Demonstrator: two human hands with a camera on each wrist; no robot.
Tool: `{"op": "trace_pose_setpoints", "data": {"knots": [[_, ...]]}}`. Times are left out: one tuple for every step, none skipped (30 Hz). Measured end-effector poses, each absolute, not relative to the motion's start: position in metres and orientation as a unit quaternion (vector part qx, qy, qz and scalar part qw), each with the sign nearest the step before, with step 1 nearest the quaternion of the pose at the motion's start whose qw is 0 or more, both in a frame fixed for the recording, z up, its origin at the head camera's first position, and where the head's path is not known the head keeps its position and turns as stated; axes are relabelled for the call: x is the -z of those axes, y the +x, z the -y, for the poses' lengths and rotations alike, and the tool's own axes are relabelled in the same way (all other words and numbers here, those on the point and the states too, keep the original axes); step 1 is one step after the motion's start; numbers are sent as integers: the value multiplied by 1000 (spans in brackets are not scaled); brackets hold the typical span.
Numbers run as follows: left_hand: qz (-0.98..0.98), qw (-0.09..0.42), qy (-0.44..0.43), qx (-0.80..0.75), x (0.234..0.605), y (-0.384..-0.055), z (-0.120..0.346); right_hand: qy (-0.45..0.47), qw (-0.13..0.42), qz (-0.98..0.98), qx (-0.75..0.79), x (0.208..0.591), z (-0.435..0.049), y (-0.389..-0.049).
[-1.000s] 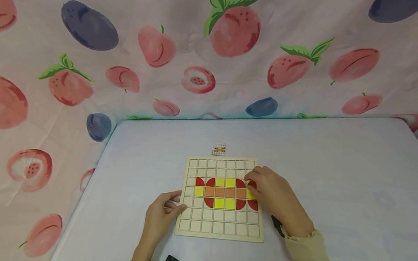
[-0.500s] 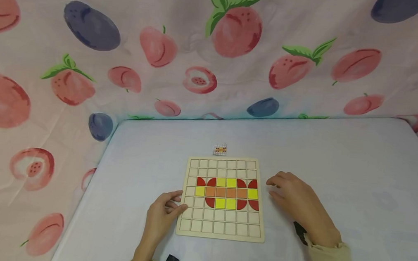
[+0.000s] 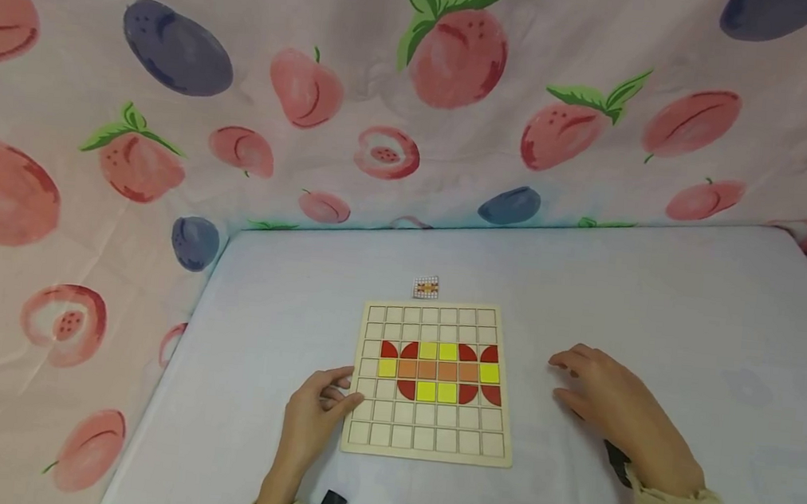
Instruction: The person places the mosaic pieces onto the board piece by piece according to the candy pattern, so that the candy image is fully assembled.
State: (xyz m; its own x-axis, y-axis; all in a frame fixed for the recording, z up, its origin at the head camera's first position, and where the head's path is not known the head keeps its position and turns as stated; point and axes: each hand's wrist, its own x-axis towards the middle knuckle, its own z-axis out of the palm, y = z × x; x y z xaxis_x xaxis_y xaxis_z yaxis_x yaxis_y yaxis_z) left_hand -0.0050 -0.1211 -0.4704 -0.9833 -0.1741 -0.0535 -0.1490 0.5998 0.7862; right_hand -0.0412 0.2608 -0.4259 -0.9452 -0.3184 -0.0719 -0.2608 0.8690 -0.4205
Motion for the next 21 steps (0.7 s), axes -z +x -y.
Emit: {"op": "trace_pose_setpoints", "data": {"knots": [[895, 17, 87, 437, 471, -5, 121, -152, 74, -964, 207, 427, -263, -41], [894, 17, 87, 439, 471, -5, 121, -154, 80, -963, 207, 427, -265, -41], [894, 18, 86, 440, 471, -5, 121, -152, 86, -963, 206, 427, -266, -40], [893, 19, 85, 441, 471, -4, 121, -152, 93, -962, 205, 428, -267, -40], [893, 18, 86, 442, 471, -4, 121, -150, 100, -963, 202, 428, -269, -40], [893, 20, 84, 442, 471, -4, 121, -149, 106, -963, 200, 429, -270, -40], [893, 21, 84, 442, 471, -4, 121, -147, 114, -962, 199, 429, -271, -41], [892, 18, 87, 444, 471, -4, 121, -144, 121, -962, 198, 429, -272, -41], [892, 19, 87, 444, 471, -4, 121, -142, 125, -962, 195, 430, -273, -40], [892, 17, 89, 443, 471, -4, 121, -141, 128, -963, 192, 430, -274, -40], [892, 16, 90, 443, 471, -4, 121, -139, 136, -962, 193, 431, -275, -41], [892, 15, 92, 443, 470, -4, 121, -138, 140, -961, 193, 431, -277, -41], [891, 13, 95, 444, 470, -5, 121, -137, 145, -960, 198, 432, -278, -41], [891, 12, 96, 444, 470, -5, 121, -137, 150, -958, 204, 432, -280, -41], [891, 12, 95, 443, 470, -5, 121, -138, 154, -955, 211, 432, -281, -41], [891, 12, 95, 443, 470, -5, 121, -136, 157, -953, 219, 433, -282, -41], [892, 13, 93, 443, 470, -5, 121, -134, 162, -951, 228, 433, -282, -41], [892, 14, 92, 443, 470, -5, 122, -134, 165, -948, 236, 433, -283, -40], [892, 15, 89, 443, 470, -5, 122, -134, 168, -946, 243, 433, -284, -40], [892, 16, 87, 444, 470, -5, 122, -133, 169, -945, 245, 433, -284, -39], [891, 17, 86, 445, 470, -5, 122, -134, 169, -945, 247, 434, -284, -39]]}}
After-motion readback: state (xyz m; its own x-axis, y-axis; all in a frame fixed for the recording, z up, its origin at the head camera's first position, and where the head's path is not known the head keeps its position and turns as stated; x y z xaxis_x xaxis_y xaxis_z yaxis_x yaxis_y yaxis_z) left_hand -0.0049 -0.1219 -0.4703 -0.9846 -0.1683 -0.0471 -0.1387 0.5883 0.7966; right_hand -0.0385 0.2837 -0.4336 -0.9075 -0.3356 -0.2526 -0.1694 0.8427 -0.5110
